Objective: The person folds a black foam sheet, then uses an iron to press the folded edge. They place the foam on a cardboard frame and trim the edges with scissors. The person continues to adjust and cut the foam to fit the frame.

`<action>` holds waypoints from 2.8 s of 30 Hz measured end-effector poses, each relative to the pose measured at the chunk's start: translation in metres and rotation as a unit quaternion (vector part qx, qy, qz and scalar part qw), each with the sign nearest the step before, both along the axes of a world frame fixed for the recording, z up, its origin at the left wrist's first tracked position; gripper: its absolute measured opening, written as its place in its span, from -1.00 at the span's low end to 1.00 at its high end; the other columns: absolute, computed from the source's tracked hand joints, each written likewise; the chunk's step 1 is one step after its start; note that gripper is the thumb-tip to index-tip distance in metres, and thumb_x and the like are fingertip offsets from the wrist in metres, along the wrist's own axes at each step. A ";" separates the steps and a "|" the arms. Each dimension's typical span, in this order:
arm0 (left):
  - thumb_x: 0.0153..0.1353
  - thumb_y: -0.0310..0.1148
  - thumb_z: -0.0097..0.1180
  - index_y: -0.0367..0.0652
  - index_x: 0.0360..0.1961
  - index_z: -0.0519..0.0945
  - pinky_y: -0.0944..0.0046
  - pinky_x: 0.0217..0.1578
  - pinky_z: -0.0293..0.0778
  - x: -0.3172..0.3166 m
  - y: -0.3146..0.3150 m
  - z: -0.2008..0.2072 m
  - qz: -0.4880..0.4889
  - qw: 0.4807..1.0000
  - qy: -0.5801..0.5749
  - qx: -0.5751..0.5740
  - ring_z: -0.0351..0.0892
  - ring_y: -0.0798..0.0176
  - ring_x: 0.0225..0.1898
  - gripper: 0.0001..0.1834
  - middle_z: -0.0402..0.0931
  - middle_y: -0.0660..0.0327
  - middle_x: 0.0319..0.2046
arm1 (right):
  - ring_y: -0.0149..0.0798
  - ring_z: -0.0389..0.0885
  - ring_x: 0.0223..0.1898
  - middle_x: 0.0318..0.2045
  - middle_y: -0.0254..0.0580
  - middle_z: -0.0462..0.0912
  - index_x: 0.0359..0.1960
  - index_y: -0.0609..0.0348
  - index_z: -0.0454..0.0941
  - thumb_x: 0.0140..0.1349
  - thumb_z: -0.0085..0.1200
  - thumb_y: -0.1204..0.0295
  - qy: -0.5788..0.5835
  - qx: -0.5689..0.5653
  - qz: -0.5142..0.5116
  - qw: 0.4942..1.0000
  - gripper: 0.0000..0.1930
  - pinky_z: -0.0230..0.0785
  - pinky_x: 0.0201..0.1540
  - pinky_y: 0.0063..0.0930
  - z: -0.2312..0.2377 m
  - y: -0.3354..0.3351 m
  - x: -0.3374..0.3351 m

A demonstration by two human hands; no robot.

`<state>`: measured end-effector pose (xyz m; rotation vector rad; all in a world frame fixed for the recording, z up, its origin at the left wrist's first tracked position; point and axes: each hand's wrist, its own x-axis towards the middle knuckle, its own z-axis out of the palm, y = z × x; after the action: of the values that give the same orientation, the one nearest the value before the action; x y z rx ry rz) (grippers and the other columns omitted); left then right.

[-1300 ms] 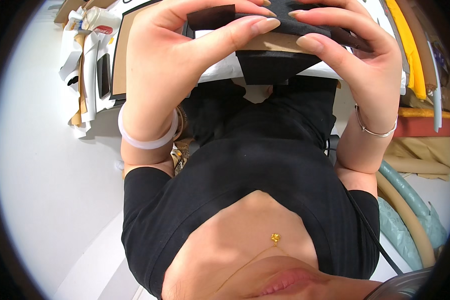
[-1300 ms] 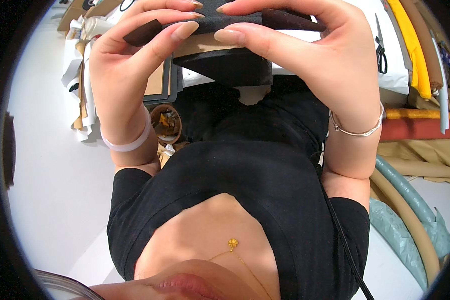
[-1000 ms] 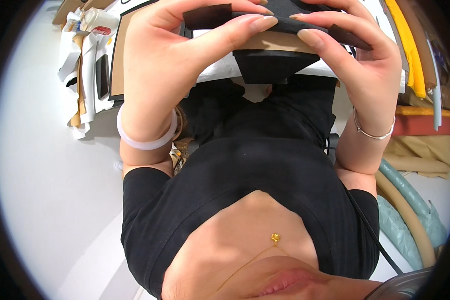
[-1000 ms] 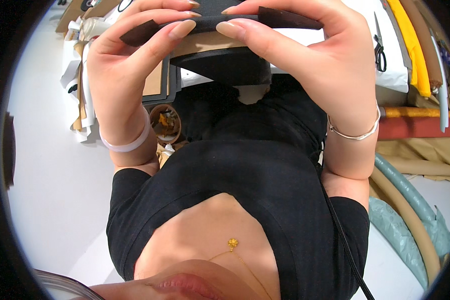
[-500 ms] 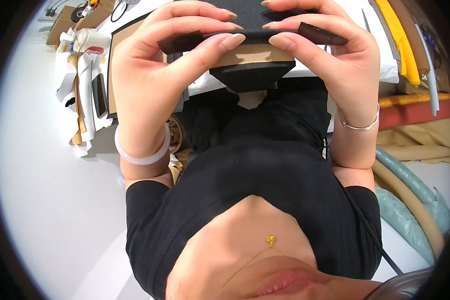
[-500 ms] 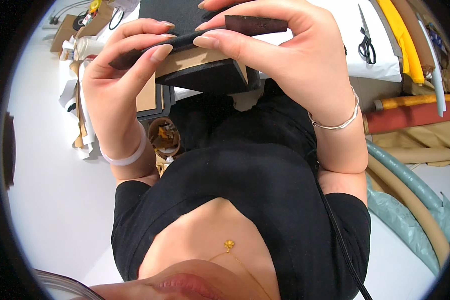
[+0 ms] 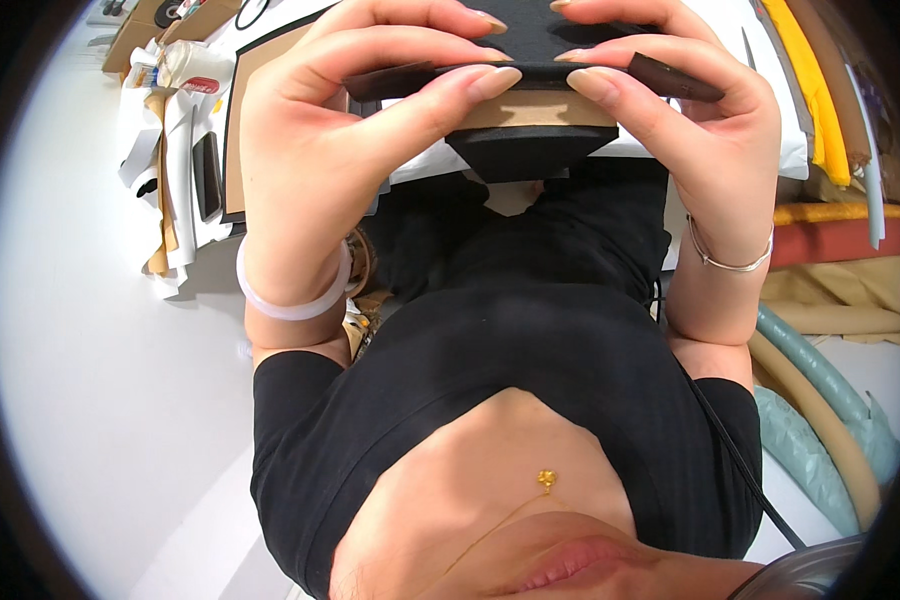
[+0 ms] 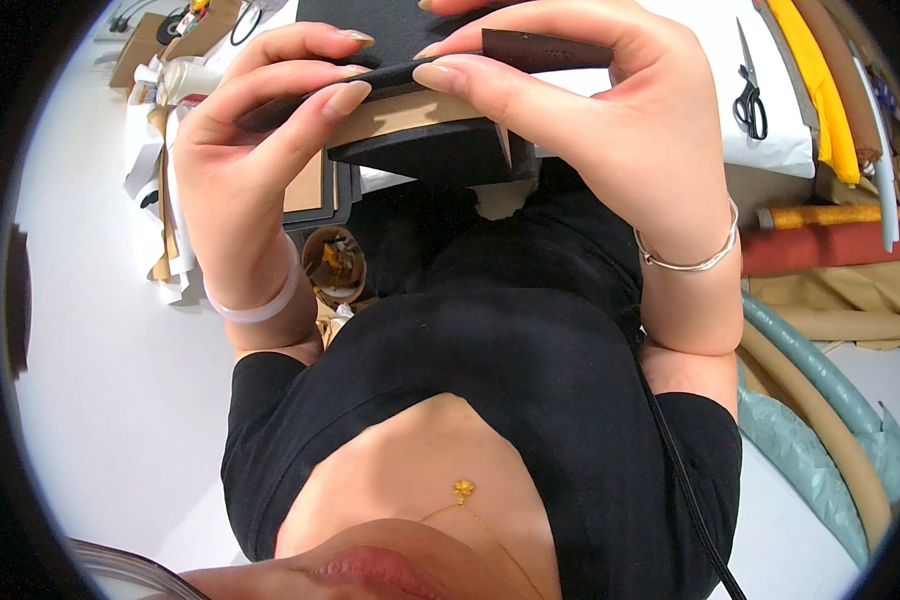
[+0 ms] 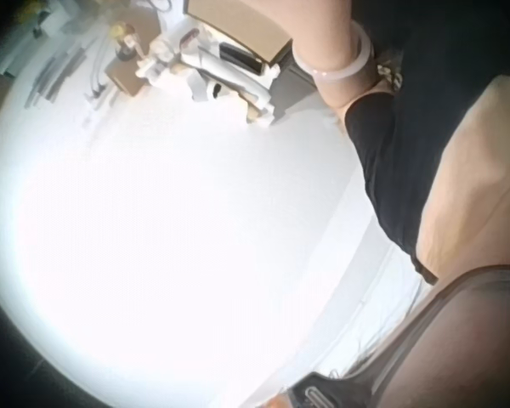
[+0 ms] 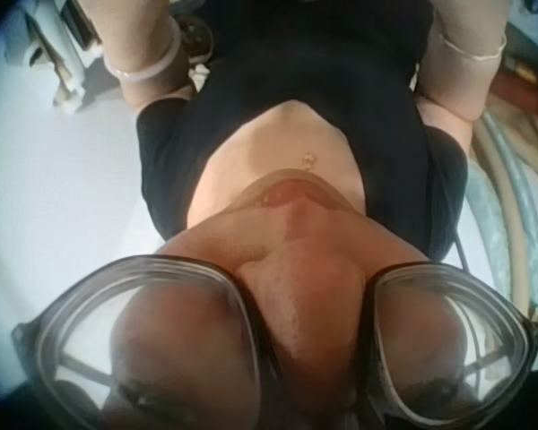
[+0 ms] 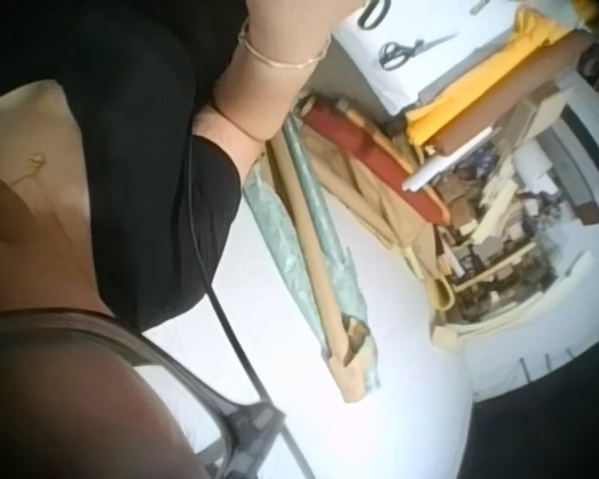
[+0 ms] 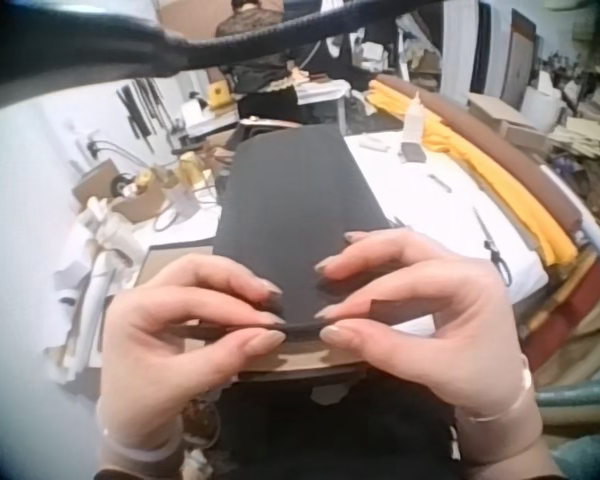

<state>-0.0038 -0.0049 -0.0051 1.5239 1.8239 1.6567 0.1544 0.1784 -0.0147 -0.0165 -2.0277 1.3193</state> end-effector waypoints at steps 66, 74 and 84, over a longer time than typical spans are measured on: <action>-0.13 -0.41 0.59 -0.07 -0.13 0.73 -0.16 0.47 0.12 -0.002 -0.009 -0.022 0.044 0.916 0.383 0.115 0.64 -0.08 0.15 -0.55 0.73 0.07 -0.06 | -0.08 0.67 0.10 -0.17 -0.25 0.76 -0.31 -0.10 0.78 0.01 0.53 0.43 0.033 0.328 -0.038 0.943 -0.79 -0.17 0.58 0.08 -0.001 0.007 0.015; -0.02 -0.37 0.58 0.14 -0.20 0.79 -0.15 0.54 -0.06 -0.012 -0.009 -0.017 0.014 0.912 0.404 0.068 0.62 0.09 0.13 -0.68 0.71 0.30 -0.07 | -0.08 0.68 0.10 -0.16 -0.23 0.77 -0.31 -0.07 0.77 -0.01 0.54 0.43 0.009 0.357 -0.023 0.934 -0.78 -0.14 0.58 0.08 -0.002 0.012 0.018; 0.04 -0.36 0.52 0.24 -0.17 0.78 -0.10 0.56 -0.06 -0.025 -0.004 -0.014 -0.012 0.868 0.494 0.042 0.60 0.13 0.15 -0.69 0.71 0.34 -0.03 | 0.01 0.66 0.11 -0.13 -0.13 0.76 -0.28 -0.02 0.79 -0.05 0.56 0.48 0.028 0.282 0.048 0.958 -0.74 -0.04 0.53 -0.01 0.000 0.020 0.014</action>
<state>-0.0290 -0.0085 -0.0195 2.7386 2.1013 0.9536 0.1680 0.1982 -0.0149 0.3787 -2.3064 0.7422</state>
